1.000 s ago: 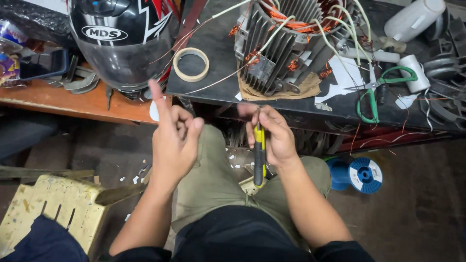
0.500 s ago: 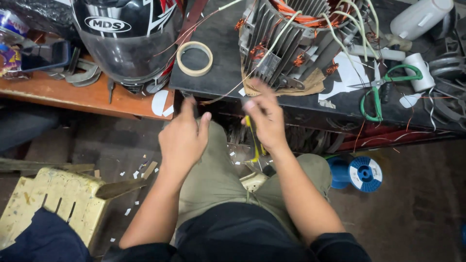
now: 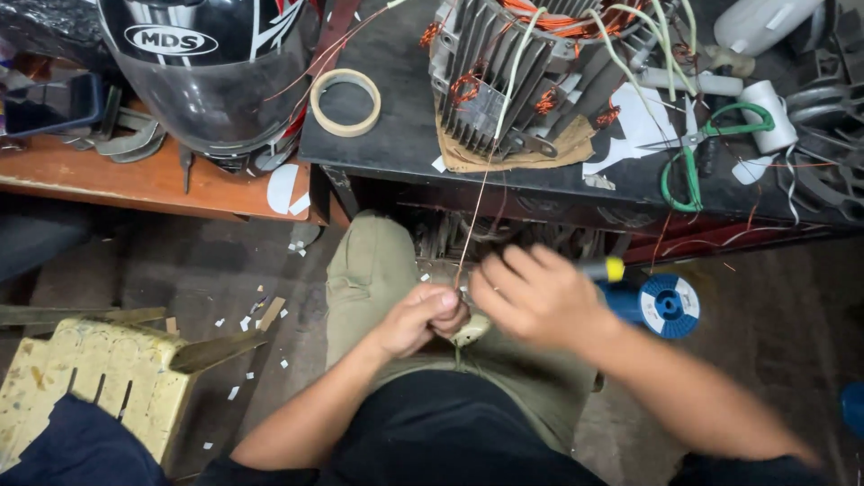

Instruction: Manually winding copper wire into the slots of an electric motor stator and applying insulation.

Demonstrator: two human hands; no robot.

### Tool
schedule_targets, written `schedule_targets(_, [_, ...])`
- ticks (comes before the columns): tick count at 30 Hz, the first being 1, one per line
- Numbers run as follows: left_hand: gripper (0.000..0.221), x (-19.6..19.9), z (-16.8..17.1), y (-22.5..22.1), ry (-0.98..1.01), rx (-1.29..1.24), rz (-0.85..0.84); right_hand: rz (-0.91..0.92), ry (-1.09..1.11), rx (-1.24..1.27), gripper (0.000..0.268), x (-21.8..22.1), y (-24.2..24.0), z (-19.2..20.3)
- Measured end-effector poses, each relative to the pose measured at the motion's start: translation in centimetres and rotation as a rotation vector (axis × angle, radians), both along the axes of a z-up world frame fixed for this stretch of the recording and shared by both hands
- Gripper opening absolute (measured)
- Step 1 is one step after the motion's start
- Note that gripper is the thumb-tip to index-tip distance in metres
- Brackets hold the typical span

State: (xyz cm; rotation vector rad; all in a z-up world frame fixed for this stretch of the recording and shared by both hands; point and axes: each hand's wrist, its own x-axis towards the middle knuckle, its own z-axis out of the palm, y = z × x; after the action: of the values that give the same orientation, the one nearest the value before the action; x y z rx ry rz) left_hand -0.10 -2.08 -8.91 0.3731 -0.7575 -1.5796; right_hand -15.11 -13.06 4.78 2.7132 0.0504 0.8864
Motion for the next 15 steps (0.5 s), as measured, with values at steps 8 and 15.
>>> schedule_targets(8, [0.044,-1.6,0.8,0.5,0.118,-0.018,0.046,0.039,-0.065,-0.243,0.023,3.0,-5.2,2.9])
schedule_targets(15, [0.045,-2.1,0.6,0.3,0.125,-0.036,0.092,0.150,-0.069,-0.238,0.023,3.0,-5.9,2.7])
